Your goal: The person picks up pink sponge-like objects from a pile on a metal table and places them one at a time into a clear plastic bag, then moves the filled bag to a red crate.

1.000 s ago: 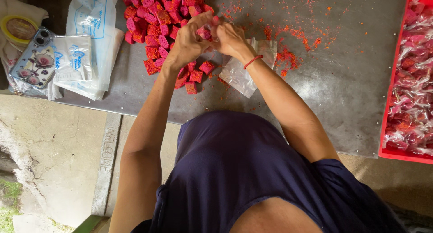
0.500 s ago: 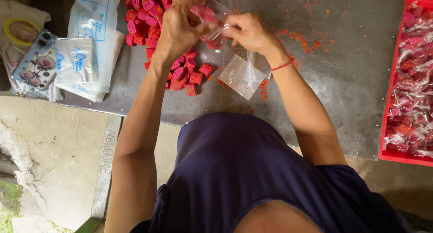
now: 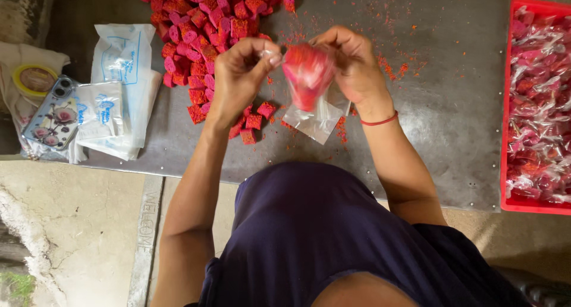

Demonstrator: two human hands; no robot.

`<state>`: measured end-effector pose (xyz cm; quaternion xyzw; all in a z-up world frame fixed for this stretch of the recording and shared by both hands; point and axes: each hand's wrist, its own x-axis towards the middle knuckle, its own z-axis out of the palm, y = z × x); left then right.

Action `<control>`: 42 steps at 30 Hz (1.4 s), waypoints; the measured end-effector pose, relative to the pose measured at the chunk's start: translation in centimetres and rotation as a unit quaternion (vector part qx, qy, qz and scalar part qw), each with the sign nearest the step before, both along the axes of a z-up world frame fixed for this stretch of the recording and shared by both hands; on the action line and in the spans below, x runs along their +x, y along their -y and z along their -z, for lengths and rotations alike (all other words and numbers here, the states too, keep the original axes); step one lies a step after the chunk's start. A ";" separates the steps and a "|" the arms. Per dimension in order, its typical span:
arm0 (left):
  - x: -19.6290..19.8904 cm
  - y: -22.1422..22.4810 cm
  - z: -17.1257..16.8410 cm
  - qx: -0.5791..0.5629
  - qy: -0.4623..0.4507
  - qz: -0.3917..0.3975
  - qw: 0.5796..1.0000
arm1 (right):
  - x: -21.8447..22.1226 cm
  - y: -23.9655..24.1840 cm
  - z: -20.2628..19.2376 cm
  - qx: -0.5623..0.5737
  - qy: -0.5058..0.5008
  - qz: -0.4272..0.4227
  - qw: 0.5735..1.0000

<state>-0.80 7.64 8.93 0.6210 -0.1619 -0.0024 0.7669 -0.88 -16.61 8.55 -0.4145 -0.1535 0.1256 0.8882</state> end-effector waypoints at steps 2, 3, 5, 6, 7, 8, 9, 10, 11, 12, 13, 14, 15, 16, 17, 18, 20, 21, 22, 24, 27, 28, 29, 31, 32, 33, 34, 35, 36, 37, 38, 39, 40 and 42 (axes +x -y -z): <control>0.1 -0.3 -0.9 0.245 0.150 -0.108 0.952 | 0.3 -0.4 0.0 -0.258 0.097 0.099 0.956; 0.4 -0.3 -1.3 0.464 0.281 -0.210 0.813 | 0.3 -0.8 0.0 -0.257 0.106 0.100 0.955; 0.4 0.3 -1.6 0.462 0.132 -0.165 0.861 | -1.3 -2.3 0.1 -0.499 0.221 0.194 0.815; 0.3 0.6 -1.4 0.449 -0.026 -0.107 0.887 | -1.9 -2.4 -0.1 -0.498 0.226 0.196 0.814; 0.0 0.8 -1.1 0.449 -0.023 -0.110 0.886 | -2.4 -2.4 -0.4 -0.497 0.297 0.173 0.797; -0.2 1.0 -0.8 0.342 0.010 -0.053 0.938 | -2.5 -2.3 -0.7 -0.493 0.365 0.148 0.776; -0.6 1.1 -0.5 0.230 0.041 0.008 0.972 | -2.7 -2.4 -0.8 -0.492 0.366 0.148 0.776; -0.7 0.9 -0.3 0.231 0.041 0.007 0.972 | -2.8 -2.3 -0.9 -0.498 0.386 0.148 0.762; -0.9 0.8 -0.2 0.273 0.035 0.062 0.959 | -2.9 -2.2 -0.9 -0.504 0.405 0.148 0.748; -1.1 0.8 -0.3 0.313 0.029 0.116 0.942 | -3.1 -2.2 -0.7 -0.505 0.405 0.148 0.748; -1.3 0.8 -0.5 0.313 0.031 0.116 0.942 | -3.1 -2.2 -0.4 -0.495 0.332 0.167 0.785; -1.6 1.0 -0.8 0.275 0.002 0.144 0.951 | -2.9 -2.1 0.0 -0.482 0.257 0.185 0.817; -2.1 1.2 -1.1 0.237 -0.030 0.173 0.956 | -2.8 -2.0 0.5 -0.482 0.255 0.186 0.817; -2.4 1.5 -1.3 0.237 -0.030 0.174 0.955 | -2.7 -1.9 1.1 -0.399 0.202 0.146 0.883; -2.9 2.0 -1.4 0.325 0.050 0.089 0.940 | -2.7 -1.6 1.7 -0.310 0.142 0.106 0.934; -3.2 2.4 -1.4 0.405 0.130 0.001 0.905 | -2.6 -1.2 2.2 -0.311 0.139 0.108 0.934; -3.3 2.9 -1.5 0.409 0.249 -0.061 0.876 | -2.4 -0.3 2.9 -0.233 0.002 0.087 0.969; -3.3 2.9 -1.5 0.405 0.364 -0.122 0.830 | -2.6 0.0 3.2 -0.232 -0.004 0.097 0.968; -3.2 2.8 -1.5 0.403 0.366 -0.111 0.832 | -2.6 0.2 3.5 -0.231 -0.052 0.080 0.968; -2.7 2.6 -1.5 0.389 0.438 -0.070 0.808 | -2.8 0.4 4.2 -0.225 -0.111 0.085 0.964; -2.6 4.1 -0.4 0.410 0.322 -0.124 0.844 | -3.0 0.2 5.4 -0.379 0.235 0.194 0.874; -2.3 4.5 0.1 0.403 0.330 -0.100 0.848 | -3.0 0.1 5.8 -0.464 0.320 0.244 0.789; -2.1 4.8 0.8 0.329 0.245 -0.043 0.911 | -3.4 -0.2 6.2 -0.474 0.313 0.270 0.778; -1.4 5.2 2.1 0.177 0.071 0.053 0.980 | -3.7 -1.1 6.9 -0.472 0.274 0.300 0.782; -1.1 5.4 2.6 0.102 -0.016 0.088 0.991 | -3.8 -1.2 7.0 -0.459 0.243 0.306 0.798; -1.2 5.6 3.0 0.082 -0.054 0.075 0.992 | -4.2 -0.8 6.9 -0.466 0.229 0.325 0.790; -1.3 5.9 3.3 0.063 -0.092 0.063 0.992 | -4.8 -0.6 6.6 -0.451 0.262 0.356 0.775; -1.5 6.1 3.6 0.066 -0.093 0.081 0.990 | -5.1 -0.3 6.4 -0.434 0.299 0.380 0.760; -1.5 6.4 3.9 0.084 -0.060 0.079 0.991 | -5.4 0.1 6.2 -0.439 0.289 0.393 0.754; -1.4 6.6 4.1 0.102 -0.026 0.071 0.992 | -5.5 0.3 6.2 -0.487 0.316 0.405 0.707; -1.2 7.0 4.4 0.104 -0.026 0.084 0.991 | -5.8 0.7 6.2 -0.534 0.339 0.413 0.655; -1.1 7.4 4.7 0.114 0.010 0.073 0.991 | -6.3 1.0 6.4 -0.536 0.332 0.419 0.653; -0.9 7.7 4.9 0.123 0.047 0.061 0.989 | -6.9 1.5 6.6 -0.527 0.333 0.423 0.658; -0.2 8.2 5.3 0.128 0.022 0.048 0.990 | -8.2 2.7 7.0 -0.519 0.332 0.430 0.660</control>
